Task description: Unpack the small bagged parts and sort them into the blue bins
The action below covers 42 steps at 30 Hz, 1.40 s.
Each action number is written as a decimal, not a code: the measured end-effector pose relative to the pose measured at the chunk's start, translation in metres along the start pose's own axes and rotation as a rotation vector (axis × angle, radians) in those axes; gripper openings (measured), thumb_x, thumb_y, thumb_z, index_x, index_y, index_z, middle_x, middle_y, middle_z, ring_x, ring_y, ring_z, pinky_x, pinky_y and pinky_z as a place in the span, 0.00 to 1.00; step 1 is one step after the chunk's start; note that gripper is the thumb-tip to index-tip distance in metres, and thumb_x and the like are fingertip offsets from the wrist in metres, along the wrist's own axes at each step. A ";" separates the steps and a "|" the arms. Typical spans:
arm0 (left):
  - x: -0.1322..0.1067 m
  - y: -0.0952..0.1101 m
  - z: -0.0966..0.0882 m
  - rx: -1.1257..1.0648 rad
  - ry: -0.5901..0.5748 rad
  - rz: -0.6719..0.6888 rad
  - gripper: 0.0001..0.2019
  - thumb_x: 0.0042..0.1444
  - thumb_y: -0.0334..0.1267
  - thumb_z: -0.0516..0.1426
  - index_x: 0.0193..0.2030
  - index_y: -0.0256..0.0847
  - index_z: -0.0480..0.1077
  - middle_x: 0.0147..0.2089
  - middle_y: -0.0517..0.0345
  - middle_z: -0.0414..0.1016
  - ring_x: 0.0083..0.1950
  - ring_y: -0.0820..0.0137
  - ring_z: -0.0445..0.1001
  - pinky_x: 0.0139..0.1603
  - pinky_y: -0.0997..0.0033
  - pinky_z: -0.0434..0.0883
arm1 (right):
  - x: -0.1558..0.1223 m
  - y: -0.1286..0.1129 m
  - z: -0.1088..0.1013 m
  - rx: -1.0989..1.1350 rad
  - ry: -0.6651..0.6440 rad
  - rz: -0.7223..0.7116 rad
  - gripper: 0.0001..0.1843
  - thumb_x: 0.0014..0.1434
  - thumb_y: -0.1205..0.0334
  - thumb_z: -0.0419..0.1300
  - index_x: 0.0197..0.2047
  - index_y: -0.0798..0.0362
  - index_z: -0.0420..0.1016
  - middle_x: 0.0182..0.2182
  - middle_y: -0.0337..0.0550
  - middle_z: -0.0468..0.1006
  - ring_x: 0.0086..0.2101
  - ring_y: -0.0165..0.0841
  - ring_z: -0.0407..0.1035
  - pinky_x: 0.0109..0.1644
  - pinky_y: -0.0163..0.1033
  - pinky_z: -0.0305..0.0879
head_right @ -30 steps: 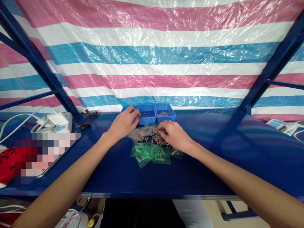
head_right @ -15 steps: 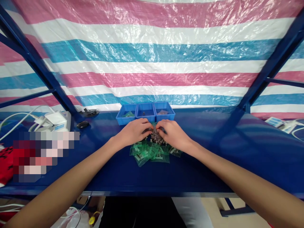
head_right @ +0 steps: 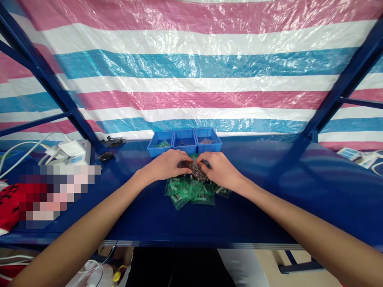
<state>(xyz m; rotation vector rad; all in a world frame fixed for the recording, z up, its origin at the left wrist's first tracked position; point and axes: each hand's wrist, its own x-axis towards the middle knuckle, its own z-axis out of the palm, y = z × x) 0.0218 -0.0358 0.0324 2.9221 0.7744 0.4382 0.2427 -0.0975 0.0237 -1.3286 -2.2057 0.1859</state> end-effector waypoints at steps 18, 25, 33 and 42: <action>0.003 0.009 0.001 0.160 0.305 0.145 0.11 0.72 0.36 0.48 0.43 0.38 0.70 0.40 0.53 0.75 0.43 0.66 0.73 0.44 0.66 0.68 | 0.000 0.004 0.004 -0.025 0.132 -0.034 0.08 0.64 0.64 0.58 0.43 0.51 0.79 0.41 0.44 0.83 0.42 0.40 0.75 0.46 0.42 0.65; 0.002 0.014 0.003 0.052 0.353 0.101 0.12 0.72 0.37 0.49 0.59 0.41 0.62 0.50 0.51 0.75 0.49 0.64 0.75 0.46 0.64 0.71 | 0.003 -0.002 -0.002 0.331 0.202 0.153 0.10 0.64 0.55 0.60 0.36 0.51 0.79 0.33 0.43 0.82 0.33 0.37 0.73 0.38 0.41 0.65; -0.001 0.016 0.003 0.021 0.358 0.053 0.20 0.67 0.44 0.57 0.62 0.44 0.59 0.62 0.45 0.64 0.44 0.67 0.76 0.40 0.66 0.75 | 0.003 -0.013 -0.006 0.806 0.195 0.318 0.16 0.56 0.48 0.69 0.39 0.52 0.78 0.31 0.44 0.83 0.36 0.38 0.77 0.43 0.43 0.71; 0.001 0.013 0.006 0.042 0.392 0.084 0.09 0.72 0.38 0.50 0.54 0.41 0.67 0.57 0.49 0.70 0.47 0.67 0.77 0.42 0.68 0.75 | 0.001 -0.011 -0.003 0.725 0.186 0.242 0.33 0.58 0.50 0.68 0.63 0.50 0.65 0.35 0.43 0.84 0.38 0.40 0.78 0.44 0.45 0.74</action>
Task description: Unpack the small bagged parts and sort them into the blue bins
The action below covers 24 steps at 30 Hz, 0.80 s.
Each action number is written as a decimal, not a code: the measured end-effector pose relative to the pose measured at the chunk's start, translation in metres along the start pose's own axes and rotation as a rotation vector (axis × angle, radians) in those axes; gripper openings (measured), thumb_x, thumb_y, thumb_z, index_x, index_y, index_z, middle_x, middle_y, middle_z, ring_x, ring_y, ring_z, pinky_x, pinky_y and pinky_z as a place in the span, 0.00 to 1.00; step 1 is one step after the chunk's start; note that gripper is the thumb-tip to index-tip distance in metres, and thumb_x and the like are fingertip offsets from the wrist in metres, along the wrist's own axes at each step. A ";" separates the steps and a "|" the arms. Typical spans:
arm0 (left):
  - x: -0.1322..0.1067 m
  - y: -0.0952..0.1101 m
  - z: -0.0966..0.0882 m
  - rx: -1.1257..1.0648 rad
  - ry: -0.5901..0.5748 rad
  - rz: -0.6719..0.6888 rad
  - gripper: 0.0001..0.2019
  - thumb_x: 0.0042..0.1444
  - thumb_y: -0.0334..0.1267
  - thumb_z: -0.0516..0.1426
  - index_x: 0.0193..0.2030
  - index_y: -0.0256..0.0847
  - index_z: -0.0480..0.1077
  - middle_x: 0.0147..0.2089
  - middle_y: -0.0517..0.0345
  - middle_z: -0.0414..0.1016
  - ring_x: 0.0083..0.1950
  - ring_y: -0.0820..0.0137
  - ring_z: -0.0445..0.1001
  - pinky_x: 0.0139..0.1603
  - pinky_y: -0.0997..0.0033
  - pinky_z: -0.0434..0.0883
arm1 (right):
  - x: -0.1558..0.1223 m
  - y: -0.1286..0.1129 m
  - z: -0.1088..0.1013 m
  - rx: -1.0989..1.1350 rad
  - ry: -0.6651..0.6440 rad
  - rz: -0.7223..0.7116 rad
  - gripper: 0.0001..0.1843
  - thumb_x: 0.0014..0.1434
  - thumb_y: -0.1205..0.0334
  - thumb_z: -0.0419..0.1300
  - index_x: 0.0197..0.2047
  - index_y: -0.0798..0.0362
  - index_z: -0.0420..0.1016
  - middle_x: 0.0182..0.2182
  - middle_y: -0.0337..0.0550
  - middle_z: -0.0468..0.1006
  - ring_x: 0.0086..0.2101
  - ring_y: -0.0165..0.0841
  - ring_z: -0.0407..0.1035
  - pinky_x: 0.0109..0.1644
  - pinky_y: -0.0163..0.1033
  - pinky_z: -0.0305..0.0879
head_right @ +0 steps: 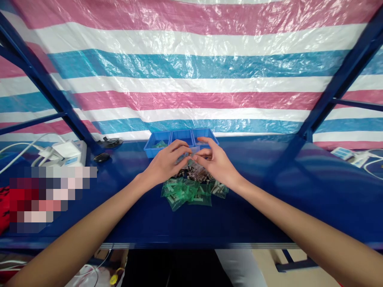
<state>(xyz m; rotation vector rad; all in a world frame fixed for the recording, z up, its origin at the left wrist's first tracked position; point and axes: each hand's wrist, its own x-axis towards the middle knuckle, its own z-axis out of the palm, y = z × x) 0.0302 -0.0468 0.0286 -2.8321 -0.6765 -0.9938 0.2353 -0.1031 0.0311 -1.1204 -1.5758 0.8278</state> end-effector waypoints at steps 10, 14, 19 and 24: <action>0.002 0.000 0.000 -0.093 0.155 -0.015 0.12 0.73 0.38 0.50 0.60 0.43 0.66 0.53 0.52 0.77 0.48 0.69 0.79 0.45 0.68 0.77 | -0.002 0.003 0.002 -0.322 -0.007 -0.200 0.13 0.65 0.51 0.60 0.39 0.50 0.80 0.39 0.46 0.81 0.39 0.39 0.74 0.41 0.43 0.71; 0.003 0.004 0.002 -0.199 0.185 -0.002 0.15 0.71 0.37 0.52 0.62 0.45 0.64 0.61 0.48 0.71 0.52 0.68 0.79 0.45 0.68 0.79 | -0.002 0.003 0.002 -0.276 -0.010 -0.207 0.14 0.66 0.51 0.59 0.37 0.50 0.81 0.40 0.46 0.81 0.40 0.40 0.74 0.43 0.43 0.71; 0.003 0.008 0.003 -0.281 0.090 0.026 0.16 0.66 0.34 0.57 0.60 0.45 0.66 0.56 0.54 0.76 0.52 0.68 0.78 0.52 0.65 0.78 | -0.002 0.002 0.002 -0.184 0.013 -0.186 0.12 0.65 0.52 0.60 0.40 0.48 0.83 0.50 0.48 0.79 0.53 0.44 0.72 0.48 0.45 0.73; 0.003 0.006 0.003 -0.286 0.090 0.014 0.15 0.69 0.31 0.52 0.60 0.44 0.67 0.55 0.52 0.77 0.50 0.69 0.79 0.49 0.67 0.77 | -0.003 -0.003 0.002 -0.168 0.012 -0.166 0.13 0.66 0.52 0.59 0.41 0.48 0.82 0.51 0.49 0.79 0.53 0.44 0.72 0.41 0.42 0.75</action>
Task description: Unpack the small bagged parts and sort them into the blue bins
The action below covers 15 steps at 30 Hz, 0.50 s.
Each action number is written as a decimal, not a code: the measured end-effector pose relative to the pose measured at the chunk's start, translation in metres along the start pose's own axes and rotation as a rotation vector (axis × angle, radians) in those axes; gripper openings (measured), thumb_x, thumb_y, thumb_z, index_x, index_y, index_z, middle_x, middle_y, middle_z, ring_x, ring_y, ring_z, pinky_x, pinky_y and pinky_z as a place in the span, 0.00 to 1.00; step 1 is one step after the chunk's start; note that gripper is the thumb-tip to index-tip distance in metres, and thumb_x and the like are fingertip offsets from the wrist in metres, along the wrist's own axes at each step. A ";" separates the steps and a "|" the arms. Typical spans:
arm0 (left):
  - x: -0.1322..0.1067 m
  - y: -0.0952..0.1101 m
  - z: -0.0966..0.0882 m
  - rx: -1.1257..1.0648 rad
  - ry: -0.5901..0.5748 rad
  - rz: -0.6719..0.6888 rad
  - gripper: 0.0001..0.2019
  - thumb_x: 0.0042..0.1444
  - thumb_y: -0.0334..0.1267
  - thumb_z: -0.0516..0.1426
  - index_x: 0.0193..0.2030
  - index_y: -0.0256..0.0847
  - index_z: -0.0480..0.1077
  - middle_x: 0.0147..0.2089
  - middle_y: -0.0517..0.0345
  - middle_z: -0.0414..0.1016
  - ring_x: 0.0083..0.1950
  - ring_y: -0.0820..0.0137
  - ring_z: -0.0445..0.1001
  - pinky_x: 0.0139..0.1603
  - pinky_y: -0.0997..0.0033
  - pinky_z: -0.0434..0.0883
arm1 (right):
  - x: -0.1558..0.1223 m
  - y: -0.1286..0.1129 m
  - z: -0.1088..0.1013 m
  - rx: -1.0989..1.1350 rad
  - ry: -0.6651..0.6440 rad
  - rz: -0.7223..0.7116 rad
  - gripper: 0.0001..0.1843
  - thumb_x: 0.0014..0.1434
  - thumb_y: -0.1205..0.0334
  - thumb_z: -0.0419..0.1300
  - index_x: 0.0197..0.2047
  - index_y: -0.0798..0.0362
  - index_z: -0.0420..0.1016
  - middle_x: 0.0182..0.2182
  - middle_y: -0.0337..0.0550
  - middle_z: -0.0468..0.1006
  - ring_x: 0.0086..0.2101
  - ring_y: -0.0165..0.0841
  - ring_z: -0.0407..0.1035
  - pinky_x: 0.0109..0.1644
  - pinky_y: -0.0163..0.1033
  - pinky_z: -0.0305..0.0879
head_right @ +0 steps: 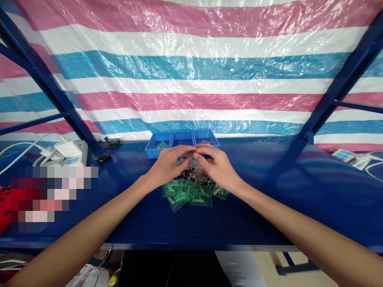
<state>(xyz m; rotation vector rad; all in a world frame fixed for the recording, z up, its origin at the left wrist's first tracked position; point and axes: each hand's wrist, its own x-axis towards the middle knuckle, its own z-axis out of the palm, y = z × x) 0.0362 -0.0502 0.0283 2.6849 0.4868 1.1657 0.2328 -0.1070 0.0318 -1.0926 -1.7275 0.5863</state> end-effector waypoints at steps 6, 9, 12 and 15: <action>0.001 -0.006 0.000 0.116 0.091 -0.027 0.12 0.71 0.32 0.50 0.55 0.42 0.71 0.49 0.51 0.79 0.49 0.67 0.79 0.47 0.66 0.76 | 0.000 -0.001 0.000 -0.115 0.042 -0.011 0.12 0.65 0.55 0.59 0.46 0.50 0.80 0.40 0.47 0.83 0.38 0.40 0.77 0.40 0.43 0.73; 0.000 -0.007 0.000 0.131 0.093 -0.079 0.13 0.71 0.34 0.50 0.58 0.43 0.70 0.48 0.52 0.80 0.47 0.67 0.79 0.45 0.67 0.75 | 0.001 -0.002 -0.001 -0.098 0.034 0.007 0.11 0.64 0.56 0.60 0.46 0.50 0.79 0.40 0.46 0.84 0.39 0.40 0.78 0.41 0.43 0.73; 0.001 -0.006 -0.001 0.097 0.095 -0.104 0.14 0.71 0.35 0.51 0.60 0.44 0.69 0.46 0.55 0.80 0.44 0.69 0.79 0.43 0.69 0.75 | 0.002 -0.002 -0.003 -0.069 0.032 0.039 0.11 0.64 0.56 0.61 0.45 0.51 0.79 0.36 0.45 0.84 0.36 0.39 0.78 0.39 0.42 0.73; 0.002 -0.006 0.000 0.056 0.102 -0.139 0.14 0.70 0.35 0.53 0.60 0.44 0.70 0.42 0.57 0.80 0.40 0.71 0.78 0.41 0.70 0.75 | 0.002 -0.001 -0.003 -0.047 0.047 0.043 0.10 0.64 0.56 0.61 0.45 0.51 0.79 0.37 0.45 0.84 0.35 0.38 0.77 0.39 0.42 0.73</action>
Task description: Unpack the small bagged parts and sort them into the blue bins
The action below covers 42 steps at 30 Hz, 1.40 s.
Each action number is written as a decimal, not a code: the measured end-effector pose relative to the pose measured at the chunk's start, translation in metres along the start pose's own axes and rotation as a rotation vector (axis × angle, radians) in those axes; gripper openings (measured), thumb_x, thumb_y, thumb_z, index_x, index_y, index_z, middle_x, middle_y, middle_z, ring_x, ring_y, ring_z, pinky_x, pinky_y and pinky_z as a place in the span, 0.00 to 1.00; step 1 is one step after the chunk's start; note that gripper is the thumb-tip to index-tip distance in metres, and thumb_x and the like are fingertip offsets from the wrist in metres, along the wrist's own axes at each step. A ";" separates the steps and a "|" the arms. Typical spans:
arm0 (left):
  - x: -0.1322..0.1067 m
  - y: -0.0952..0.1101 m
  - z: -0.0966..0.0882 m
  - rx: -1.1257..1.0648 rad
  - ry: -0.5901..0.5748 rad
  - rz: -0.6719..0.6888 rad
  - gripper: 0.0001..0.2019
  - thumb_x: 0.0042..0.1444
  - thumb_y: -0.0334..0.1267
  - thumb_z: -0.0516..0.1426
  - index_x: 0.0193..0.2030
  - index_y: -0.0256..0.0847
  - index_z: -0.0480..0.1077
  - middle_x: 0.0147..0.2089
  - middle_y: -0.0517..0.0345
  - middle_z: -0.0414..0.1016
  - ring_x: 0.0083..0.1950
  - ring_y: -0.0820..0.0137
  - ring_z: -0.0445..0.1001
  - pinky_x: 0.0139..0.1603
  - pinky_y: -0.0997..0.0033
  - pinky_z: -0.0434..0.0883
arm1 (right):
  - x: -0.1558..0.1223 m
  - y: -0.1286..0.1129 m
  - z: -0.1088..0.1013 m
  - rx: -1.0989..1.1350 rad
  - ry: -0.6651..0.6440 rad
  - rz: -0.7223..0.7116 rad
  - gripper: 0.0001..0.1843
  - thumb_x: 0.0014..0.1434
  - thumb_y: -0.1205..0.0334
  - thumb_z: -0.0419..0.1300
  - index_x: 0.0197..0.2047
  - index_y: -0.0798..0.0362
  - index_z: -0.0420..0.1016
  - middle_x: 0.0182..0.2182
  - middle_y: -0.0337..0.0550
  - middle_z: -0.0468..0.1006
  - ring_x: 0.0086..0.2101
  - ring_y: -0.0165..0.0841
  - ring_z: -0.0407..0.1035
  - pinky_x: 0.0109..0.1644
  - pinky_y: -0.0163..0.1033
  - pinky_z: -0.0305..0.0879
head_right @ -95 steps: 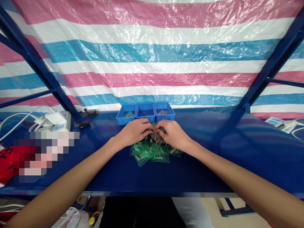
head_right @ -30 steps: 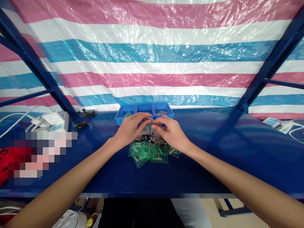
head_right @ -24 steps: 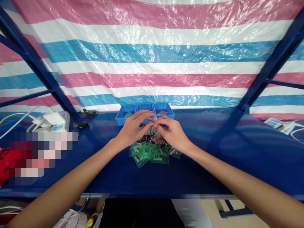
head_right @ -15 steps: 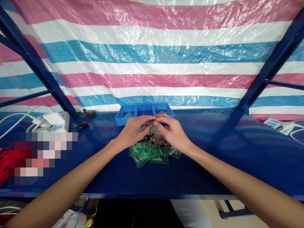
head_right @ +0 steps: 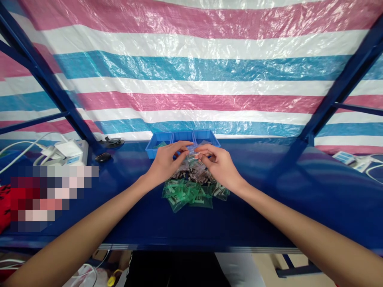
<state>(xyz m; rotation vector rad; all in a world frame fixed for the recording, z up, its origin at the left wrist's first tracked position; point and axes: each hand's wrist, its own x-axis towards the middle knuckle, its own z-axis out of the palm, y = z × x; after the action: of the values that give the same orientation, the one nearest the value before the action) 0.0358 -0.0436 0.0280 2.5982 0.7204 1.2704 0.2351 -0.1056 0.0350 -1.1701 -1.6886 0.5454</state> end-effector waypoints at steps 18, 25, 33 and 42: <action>0.006 0.004 -0.004 -0.245 0.141 -0.294 0.05 0.63 0.38 0.62 0.43 0.41 0.77 0.34 0.59 0.82 0.35 0.71 0.81 0.37 0.73 0.74 | 0.006 0.011 -0.006 -0.025 0.074 -0.044 0.10 0.62 0.56 0.64 0.43 0.50 0.84 0.40 0.45 0.86 0.41 0.42 0.79 0.44 0.45 0.72; 0.008 -0.003 -0.009 -0.061 0.147 -0.270 0.08 0.63 0.33 0.57 0.47 0.41 0.75 0.38 0.58 0.80 0.36 0.72 0.77 0.36 0.74 0.71 | 0.036 0.037 -0.026 -0.349 0.184 -0.140 0.16 0.66 0.55 0.59 0.52 0.50 0.83 0.47 0.47 0.85 0.46 0.46 0.77 0.49 0.50 0.70; 0.007 -0.014 -0.035 -0.106 -0.534 -0.148 0.10 0.62 0.40 0.61 0.47 0.43 0.79 0.35 0.57 0.80 0.33 0.71 0.77 0.33 0.72 0.69 | 0.030 0.043 -0.023 -0.644 0.106 -0.356 0.15 0.68 0.62 0.53 0.47 0.52 0.82 0.42 0.49 0.85 0.42 0.46 0.73 0.51 0.51 0.66; 0.002 -0.003 -0.016 0.076 -0.500 -0.081 0.09 0.63 0.38 0.59 0.46 0.44 0.79 0.37 0.58 0.75 0.35 0.71 0.73 0.36 0.71 0.65 | 0.008 0.026 0.002 -0.592 -0.225 -0.488 0.11 0.68 0.68 0.55 0.41 0.54 0.80 0.36 0.47 0.82 0.41 0.42 0.73 0.48 0.48 0.65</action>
<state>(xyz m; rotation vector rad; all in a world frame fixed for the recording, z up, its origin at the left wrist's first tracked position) 0.0233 -0.0412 0.0384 2.7415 0.7705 0.5361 0.2440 -0.0871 0.0175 -1.0521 -2.3293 -0.1510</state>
